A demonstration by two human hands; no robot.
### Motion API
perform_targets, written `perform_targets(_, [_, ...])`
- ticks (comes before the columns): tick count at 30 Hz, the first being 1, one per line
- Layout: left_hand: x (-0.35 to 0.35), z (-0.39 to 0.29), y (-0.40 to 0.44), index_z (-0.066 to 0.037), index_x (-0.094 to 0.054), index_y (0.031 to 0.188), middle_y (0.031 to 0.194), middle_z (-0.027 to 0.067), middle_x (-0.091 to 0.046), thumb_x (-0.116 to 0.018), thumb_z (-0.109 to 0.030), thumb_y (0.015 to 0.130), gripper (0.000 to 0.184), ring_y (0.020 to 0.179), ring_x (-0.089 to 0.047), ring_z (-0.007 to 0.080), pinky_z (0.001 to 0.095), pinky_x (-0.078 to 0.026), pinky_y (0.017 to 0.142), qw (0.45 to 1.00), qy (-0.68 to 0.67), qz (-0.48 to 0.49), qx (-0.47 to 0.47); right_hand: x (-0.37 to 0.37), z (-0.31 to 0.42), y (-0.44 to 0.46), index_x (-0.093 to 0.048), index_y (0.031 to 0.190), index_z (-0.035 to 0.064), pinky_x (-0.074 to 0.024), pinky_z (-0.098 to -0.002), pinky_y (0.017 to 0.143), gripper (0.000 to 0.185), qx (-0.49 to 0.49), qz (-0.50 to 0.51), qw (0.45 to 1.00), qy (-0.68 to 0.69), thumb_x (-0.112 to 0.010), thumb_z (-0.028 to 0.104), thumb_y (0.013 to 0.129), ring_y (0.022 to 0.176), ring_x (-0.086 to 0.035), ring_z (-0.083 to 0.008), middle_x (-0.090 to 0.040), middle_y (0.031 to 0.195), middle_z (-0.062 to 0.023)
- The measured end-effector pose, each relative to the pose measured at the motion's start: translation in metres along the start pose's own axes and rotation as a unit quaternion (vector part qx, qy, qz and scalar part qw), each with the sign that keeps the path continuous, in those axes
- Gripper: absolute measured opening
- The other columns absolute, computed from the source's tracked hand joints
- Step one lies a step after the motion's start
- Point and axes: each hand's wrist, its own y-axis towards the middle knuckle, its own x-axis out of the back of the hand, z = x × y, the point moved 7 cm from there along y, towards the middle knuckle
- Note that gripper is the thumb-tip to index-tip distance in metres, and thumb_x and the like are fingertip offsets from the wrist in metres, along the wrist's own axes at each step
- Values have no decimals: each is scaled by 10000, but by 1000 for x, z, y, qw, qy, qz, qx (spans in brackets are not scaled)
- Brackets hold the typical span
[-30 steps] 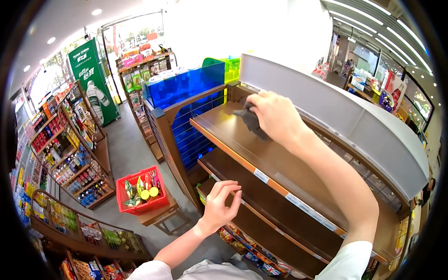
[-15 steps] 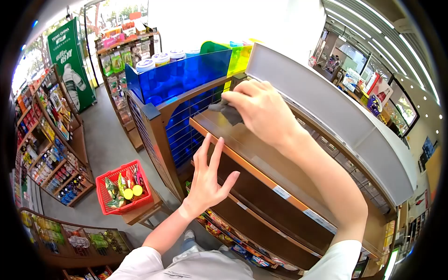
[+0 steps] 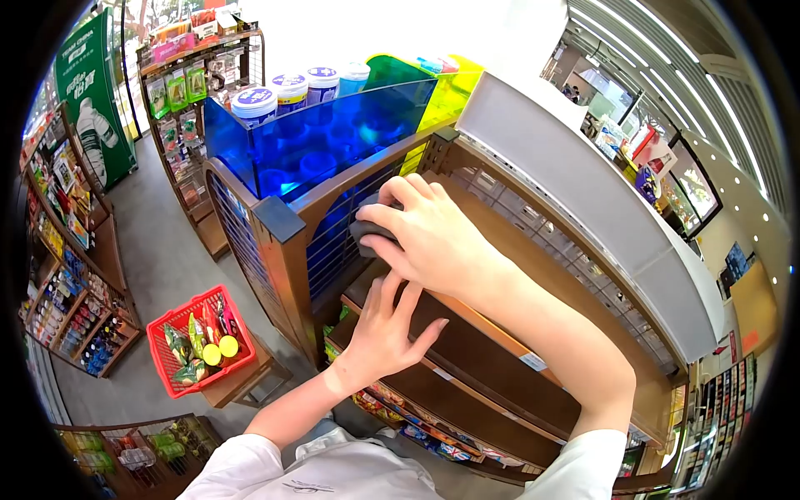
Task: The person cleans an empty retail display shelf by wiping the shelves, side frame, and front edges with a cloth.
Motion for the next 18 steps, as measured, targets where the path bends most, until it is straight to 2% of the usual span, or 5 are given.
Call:
perform_targets(5, [-6,2,-2,61,-442,1451,1420,287,-414,-791,-263,882,741,1074,-513,454,514,-471,951,1000,0,9,8,-6,-6,1,-704,1206,59,-486,-446,1019,446,-72,56,995,42,-797,335,868,1166,-588,-354,-622,1206,-164])
perform_targets(11, [-7,3,-2,58,-421,1479,1469,296,-395,-792,-250,882,767,1138,-528,471,510,-487,970,1000,-3,3,8,-10,-14,3,-708,1172,35,-522,-449,990,371,-102,71,990,61,-785,252,882,1123,-624,-384,-667,1177,-195])
perform_targets(14, [-2,0,1,42,-409,1512,1513,265,-402,-764,-269,892,779,945,-548,398,483,-494,866,1000,6,-22,-13,-18,-29,11,-724,1165,39,-562,-460,913,357,-116,78,984,114,-773,243,876,1099,-657,-378,-693,1124,-177])
perform_targets(16, [-5,2,0,25,-374,1543,1500,284,-382,-798,-247,878,834,1181,-539,461,506,-491,1013,1000,-3,12,16,-18,-28,14,-729,1149,40,-571,-458,887,328,-105,66,987,97,-763,226,880,1076,-665,-368,-698,1099,-168])
perform_targets(18, [-6,3,0,25,-376,1541,1498,285,-383,-798,-244,877,831,1199,-535,465,508,-490,1020,1000,-3,10,15,-17,-24,18,-734,1132,41,-580,-455,862,300,-94,57,991,81,-752,210,885,1054,-674,-359,-703,1073,-160])
